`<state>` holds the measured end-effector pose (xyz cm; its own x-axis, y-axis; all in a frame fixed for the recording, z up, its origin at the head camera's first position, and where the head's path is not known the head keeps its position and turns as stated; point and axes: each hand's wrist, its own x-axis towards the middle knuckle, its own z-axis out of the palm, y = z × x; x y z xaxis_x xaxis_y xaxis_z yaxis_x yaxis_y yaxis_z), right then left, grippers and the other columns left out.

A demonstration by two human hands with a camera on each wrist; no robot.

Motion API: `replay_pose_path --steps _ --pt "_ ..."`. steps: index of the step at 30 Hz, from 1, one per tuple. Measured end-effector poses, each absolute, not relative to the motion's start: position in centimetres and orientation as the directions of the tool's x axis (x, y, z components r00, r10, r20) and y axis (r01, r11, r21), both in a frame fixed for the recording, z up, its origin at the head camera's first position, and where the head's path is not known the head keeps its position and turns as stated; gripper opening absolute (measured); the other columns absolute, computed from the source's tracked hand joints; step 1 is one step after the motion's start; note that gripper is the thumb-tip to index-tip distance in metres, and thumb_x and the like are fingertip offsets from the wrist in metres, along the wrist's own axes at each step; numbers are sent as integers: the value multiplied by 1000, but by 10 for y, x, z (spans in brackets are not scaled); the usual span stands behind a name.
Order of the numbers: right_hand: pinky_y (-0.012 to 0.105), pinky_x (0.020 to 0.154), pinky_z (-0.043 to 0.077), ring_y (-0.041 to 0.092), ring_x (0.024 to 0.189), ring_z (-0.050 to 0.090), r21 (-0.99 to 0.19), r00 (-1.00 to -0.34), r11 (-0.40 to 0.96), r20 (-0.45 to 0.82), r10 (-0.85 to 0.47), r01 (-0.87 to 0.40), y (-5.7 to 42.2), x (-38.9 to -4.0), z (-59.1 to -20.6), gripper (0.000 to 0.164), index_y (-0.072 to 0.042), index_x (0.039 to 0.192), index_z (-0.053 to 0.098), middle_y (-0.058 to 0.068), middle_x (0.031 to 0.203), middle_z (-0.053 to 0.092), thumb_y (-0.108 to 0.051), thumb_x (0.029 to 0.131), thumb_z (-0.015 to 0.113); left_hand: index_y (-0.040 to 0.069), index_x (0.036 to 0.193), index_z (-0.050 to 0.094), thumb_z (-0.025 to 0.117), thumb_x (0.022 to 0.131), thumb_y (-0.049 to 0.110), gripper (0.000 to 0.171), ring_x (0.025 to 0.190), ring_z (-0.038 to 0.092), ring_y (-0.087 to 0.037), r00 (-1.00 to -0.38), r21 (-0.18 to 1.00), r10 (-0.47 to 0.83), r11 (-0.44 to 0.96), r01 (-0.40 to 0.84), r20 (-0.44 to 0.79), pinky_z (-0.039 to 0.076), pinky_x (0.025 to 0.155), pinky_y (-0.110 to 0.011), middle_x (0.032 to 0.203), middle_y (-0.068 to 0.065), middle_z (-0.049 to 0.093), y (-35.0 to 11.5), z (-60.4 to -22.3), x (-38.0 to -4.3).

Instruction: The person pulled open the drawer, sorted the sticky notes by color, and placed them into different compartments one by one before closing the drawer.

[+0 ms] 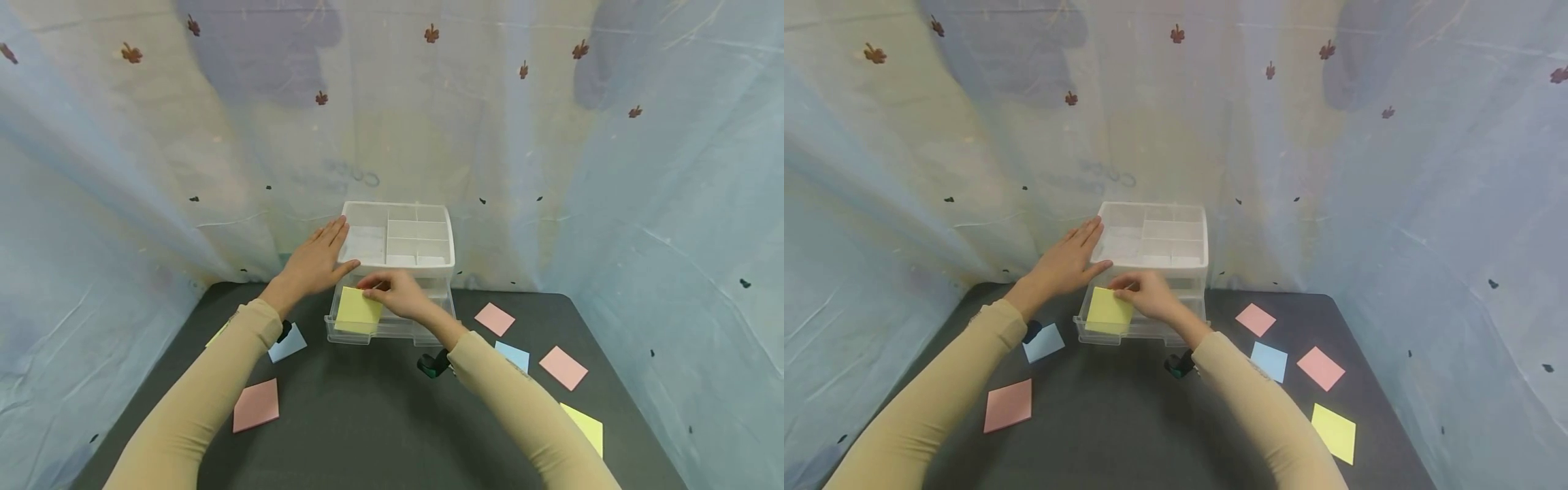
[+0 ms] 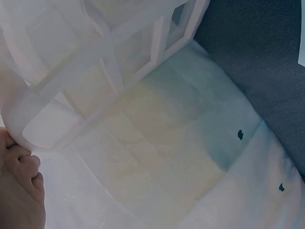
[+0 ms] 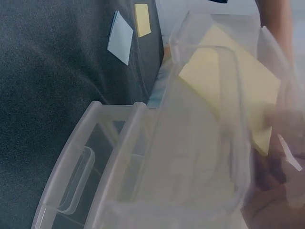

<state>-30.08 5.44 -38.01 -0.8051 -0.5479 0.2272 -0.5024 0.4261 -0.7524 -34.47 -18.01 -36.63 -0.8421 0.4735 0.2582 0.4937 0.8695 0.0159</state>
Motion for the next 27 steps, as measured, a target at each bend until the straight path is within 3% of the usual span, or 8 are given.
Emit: replay_pose_path --steps 15,27 --pt "29 85 59 19 97 71 -658 -778 505 205 -594 -559 41 -315 -390 21 -7 119 78 7 114 76 -7 99 72 0 166 9 44 108 58 89 160 8 -34 -850 22 465 874 485 249 11 130 -50 174 -15 1 -178 -365 -343" --pt "36 93 59 25 107 71 -600 -764 539 206 -611 -592 40 -315 -395 25 -4 118 78 8 117 76 -1 94 75 1 166 9 43 108 60 90 161 8 -34 -855 3 459 881 474 241 12 130 -50 174 -16 2 -178 -365 -344"
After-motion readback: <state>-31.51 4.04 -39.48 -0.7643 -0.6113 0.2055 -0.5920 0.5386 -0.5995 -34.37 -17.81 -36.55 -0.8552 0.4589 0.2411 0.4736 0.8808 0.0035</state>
